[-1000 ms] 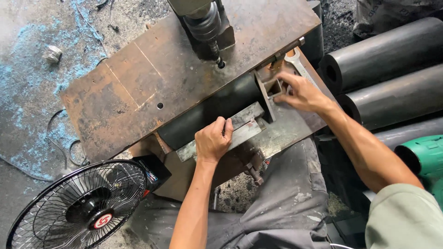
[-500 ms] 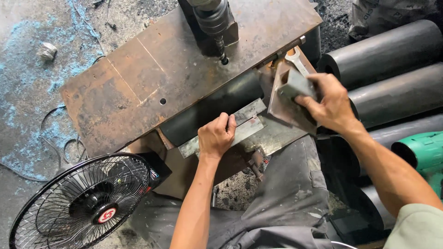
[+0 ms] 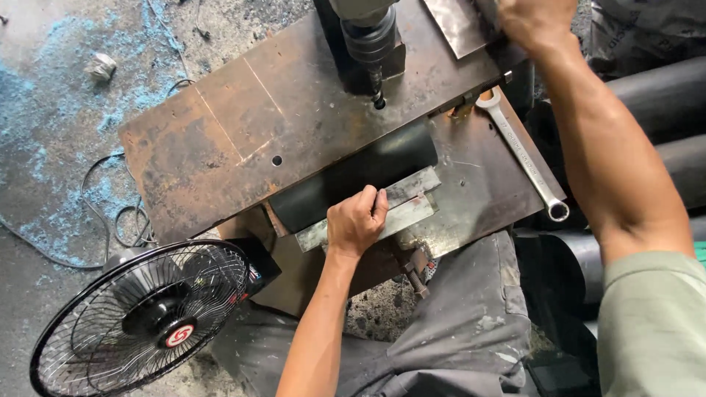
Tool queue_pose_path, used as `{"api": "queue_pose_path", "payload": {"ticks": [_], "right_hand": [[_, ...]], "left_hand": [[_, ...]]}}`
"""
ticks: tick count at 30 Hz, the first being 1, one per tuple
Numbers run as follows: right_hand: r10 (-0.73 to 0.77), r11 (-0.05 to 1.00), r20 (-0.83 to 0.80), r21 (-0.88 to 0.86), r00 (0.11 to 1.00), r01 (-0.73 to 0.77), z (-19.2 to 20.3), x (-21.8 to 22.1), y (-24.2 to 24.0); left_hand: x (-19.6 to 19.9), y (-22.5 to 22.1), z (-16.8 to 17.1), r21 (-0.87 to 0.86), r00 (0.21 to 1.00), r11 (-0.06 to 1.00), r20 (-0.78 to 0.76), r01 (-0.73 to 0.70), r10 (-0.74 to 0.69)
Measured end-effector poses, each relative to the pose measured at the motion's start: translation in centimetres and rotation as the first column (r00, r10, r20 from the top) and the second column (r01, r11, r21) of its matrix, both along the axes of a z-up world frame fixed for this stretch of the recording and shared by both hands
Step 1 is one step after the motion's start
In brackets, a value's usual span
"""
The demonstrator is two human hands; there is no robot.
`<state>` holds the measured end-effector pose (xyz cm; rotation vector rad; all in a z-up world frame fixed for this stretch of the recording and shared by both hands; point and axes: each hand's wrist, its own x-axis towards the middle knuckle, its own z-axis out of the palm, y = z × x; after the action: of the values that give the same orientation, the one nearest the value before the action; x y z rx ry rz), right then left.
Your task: Drilling, adjusting, and measuring a large black industrial component using various tools.
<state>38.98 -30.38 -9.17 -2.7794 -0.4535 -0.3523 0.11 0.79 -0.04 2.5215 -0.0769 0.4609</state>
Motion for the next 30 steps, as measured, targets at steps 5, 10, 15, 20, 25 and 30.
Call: {"api": "queue_pose_path", "payload": {"ticks": [5,10,15,20,25,30], "right_hand": [[-0.261,0.901,0.253,0.409,0.932,0.142,-4.9,-5.6,-7.5],[-0.144,0.726,-0.569,0.495,0.809,0.477,-2.5,-11.9,-2.0],[-0.101,0.783,-0.684,0.393,0.722,0.482,-2.9,-9.7,0.6],[0.397,0.463,-0.509,0.830,0.764,0.312,-0.2,-11.6,-1.3],[0.324,0.570,-0.695,0.685,0.642,0.454,-1.2,-10.8,-3.7],[0.379,0.701,-0.653,0.665,0.656,0.257,3.2,-12.4,-2.6]], "left_hand": [[0.2,-0.2,0.2,0.000,1.000,1.000,-0.026,0.000,0.000],[0.1,-0.4,0.1,0.030,1.000,0.999,-0.018,-0.011,0.012],[0.1,-0.3,-0.1,0.041,1.000,0.999,-0.019,-0.007,0.007],[0.3,-0.4,0.0,0.041,0.999,0.999,-0.035,-0.015,0.016],[0.2,-0.4,-0.1,0.054,1.000,0.999,-0.019,-0.006,0.007],[-0.1,-0.4,-0.1,0.058,1.000,0.998,-0.018,-0.005,0.006]]}}
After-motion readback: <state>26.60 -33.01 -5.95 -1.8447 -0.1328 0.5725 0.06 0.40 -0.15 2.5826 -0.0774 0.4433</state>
